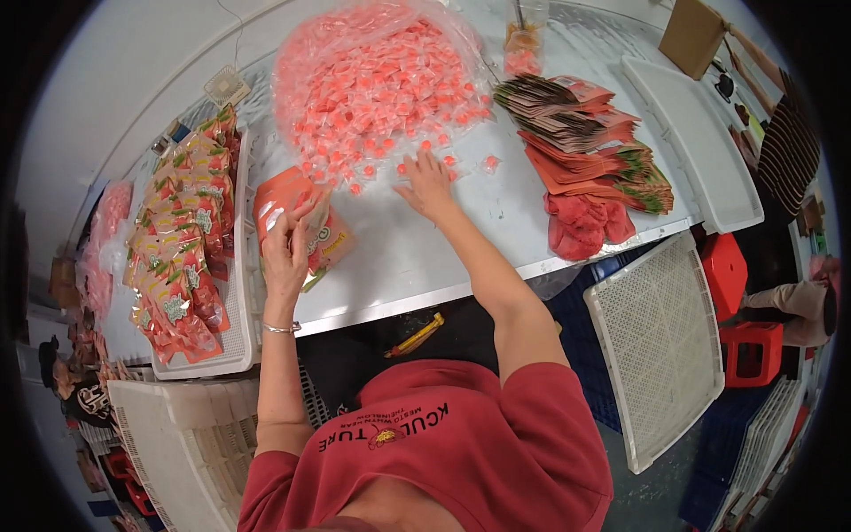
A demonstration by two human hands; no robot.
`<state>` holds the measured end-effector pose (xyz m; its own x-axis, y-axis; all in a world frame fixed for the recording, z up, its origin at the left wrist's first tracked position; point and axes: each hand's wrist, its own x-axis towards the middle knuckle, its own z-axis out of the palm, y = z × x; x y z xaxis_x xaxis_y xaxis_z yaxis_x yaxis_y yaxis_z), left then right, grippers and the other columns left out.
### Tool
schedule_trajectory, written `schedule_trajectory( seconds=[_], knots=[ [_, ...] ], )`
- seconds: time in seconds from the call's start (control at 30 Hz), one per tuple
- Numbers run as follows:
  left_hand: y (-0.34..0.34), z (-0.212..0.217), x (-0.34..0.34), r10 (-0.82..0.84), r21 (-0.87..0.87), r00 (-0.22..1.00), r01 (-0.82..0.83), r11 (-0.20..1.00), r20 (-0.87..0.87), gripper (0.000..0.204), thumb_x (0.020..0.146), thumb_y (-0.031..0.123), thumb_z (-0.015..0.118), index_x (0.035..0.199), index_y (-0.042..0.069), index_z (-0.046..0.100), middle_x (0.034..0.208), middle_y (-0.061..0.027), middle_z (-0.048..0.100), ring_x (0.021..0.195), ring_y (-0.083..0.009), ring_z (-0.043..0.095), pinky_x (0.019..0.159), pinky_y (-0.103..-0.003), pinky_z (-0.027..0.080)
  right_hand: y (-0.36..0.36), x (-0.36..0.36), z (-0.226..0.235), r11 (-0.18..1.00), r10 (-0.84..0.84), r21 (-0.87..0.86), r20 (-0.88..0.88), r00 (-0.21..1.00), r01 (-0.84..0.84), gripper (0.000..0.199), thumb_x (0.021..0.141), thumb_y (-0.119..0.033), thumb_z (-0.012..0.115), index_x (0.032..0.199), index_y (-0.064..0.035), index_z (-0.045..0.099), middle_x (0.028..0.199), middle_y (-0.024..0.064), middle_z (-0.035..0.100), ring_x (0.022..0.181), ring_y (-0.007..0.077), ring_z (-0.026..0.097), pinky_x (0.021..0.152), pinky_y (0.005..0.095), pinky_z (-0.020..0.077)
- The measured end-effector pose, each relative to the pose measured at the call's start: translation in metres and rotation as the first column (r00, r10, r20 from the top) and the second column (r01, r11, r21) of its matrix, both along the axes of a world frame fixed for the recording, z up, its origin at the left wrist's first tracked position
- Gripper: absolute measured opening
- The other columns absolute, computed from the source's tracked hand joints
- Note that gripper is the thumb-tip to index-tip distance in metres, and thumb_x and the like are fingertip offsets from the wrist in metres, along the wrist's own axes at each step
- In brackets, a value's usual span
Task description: Manually filling small plastic bags with pink heart-shaped candies and sealing them at a workbench.
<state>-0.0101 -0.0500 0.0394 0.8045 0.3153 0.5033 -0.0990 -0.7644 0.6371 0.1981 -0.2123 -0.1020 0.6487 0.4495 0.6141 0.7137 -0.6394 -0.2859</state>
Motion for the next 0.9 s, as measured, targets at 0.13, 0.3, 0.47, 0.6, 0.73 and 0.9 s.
schedule_trajectory(
  seconds=[0.13, 0.3, 0.47, 0.6, 0.73, 0.9],
  knots=[
    [0.006, -0.001, -0.008, 0.063, 0.018, 0.998, -0.063, 0.998, 0.004, 0.012, 0.09, 0.008, 0.048, 0.092, -0.001, 0.057, 0.066, -0.0117, 0.053, 0.059, -0.0165, 0.05, 0.057, -0.03, 0.041, -0.012, -0.033, -0.006, 0.974, 0.075, -0.189, -0.25, 0.965, -0.125, 0.042, 0.078, -0.027, 0.066, 0.112, -0.005, 0.056, 0.126, 0.0139, 0.047, 0.118, 0.0314, 0.042, 0.097, 0.0474, 0.0311],
    [-0.008, -0.01, -0.013, 0.117, 0.034, 0.99, -0.115, 0.993, -0.082, 0.013, 0.09, 0.008, 0.049, 0.084, -0.002, 0.052, 0.068, -0.0124, 0.055, 0.062, -0.0187, 0.055, 0.058, -0.033, 0.043, -0.013, -0.093, 0.077, 0.916, 0.372, 0.217, -0.135, 0.918, -0.339, 0.044, 0.073, -0.025, 0.069, 0.111, -0.0065, 0.057, 0.122, 0.0135, 0.05, 0.115, 0.0291, 0.045, 0.097, 0.044, 0.0343],
    [-0.009, -0.024, -0.015, 0.094, -0.088, 0.992, -0.101, 0.991, -0.083, 0.016, 0.091, 0.009, 0.048, 0.079, -0.002, 0.046, 0.063, -0.0139, 0.056, 0.055, -0.0241, 0.053, 0.052, -0.034, 0.04, 0.017, -0.14, 0.095, 0.756, 0.653, 0.096, -0.041, 0.756, -0.647, 0.03, 0.071, -0.014, 0.067, 0.098, -0.0057, 0.056, 0.103, 0.0105, 0.055, 0.098, 0.028, 0.054, 0.077, 0.0381, 0.0463],
    [-0.003, -0.038, -0.023, 0.115, -0.234, 0.988, -0.136, 0.963, -0.103, 0.019, 0.091, 0.009, 0.049, 0.075, -0.001, 0.045, 0.057, -0.0031, 0.045, 0.053, -0.0135, 0.042, 0.052, -0.029, 0.037, 0.025, -0.158, 0.089, 0.737, 0.676, 0.159, -0.199, 0.71, -0.657, 0.018, 0.071, -0.008, 0.063, 0.086, -0.0052, 0.052, 0.08, 0.0086, 0.052, 0.079, 0.0309, 0.058, 0.058, 0.0383, 0.0479],
    [0.009, -0.044, -0.025, 0.102, -0.364, 0.994, -0.084, 0.928, 0.029, 0.021, 0.091, 0.009, 0.049, 0.072, 0.001, 0.043, 0.06, 0.0015, 0.04, 0.058, -0.0083, 0.037, 0.052, -0.027, 0.035, 0.017, -0.163, 0.085, 0.767, 0.61, 0.003, -0.316, 0.727, -0.642, 0.017, 0.073, -0.006, 0.061, 0.087, -0.0048, 0.052, 0.075, 0.0101, 0.051, 0.066, 0.0349, 0.057, 0.055, 0.041, 0.0473],
    [0.01, -0.039, -0.03, 0.033, -0.381, 0.999, -0.043, 0.924, -0.033, 0.02, 0.093, 0.011, 0.046, 0.076, 0.002, 0.043, 0.064, 0.002, 0.038, 0.06, -0.0064, 0.035, 0.052, -0.024, 0.031, -0.01, -0.144, 0.104, 0.641, 0.679, 0.454, -0.712, 0.181, -0.619, 0.012, 0.085, -0.011, 0.057, 0.092, -0.0022, 0.059, 0.088, 0.0098, 0.064, 0.069, 0.0201, 0.064, 0.06, 0.0329, 0.0502]
  ],
)
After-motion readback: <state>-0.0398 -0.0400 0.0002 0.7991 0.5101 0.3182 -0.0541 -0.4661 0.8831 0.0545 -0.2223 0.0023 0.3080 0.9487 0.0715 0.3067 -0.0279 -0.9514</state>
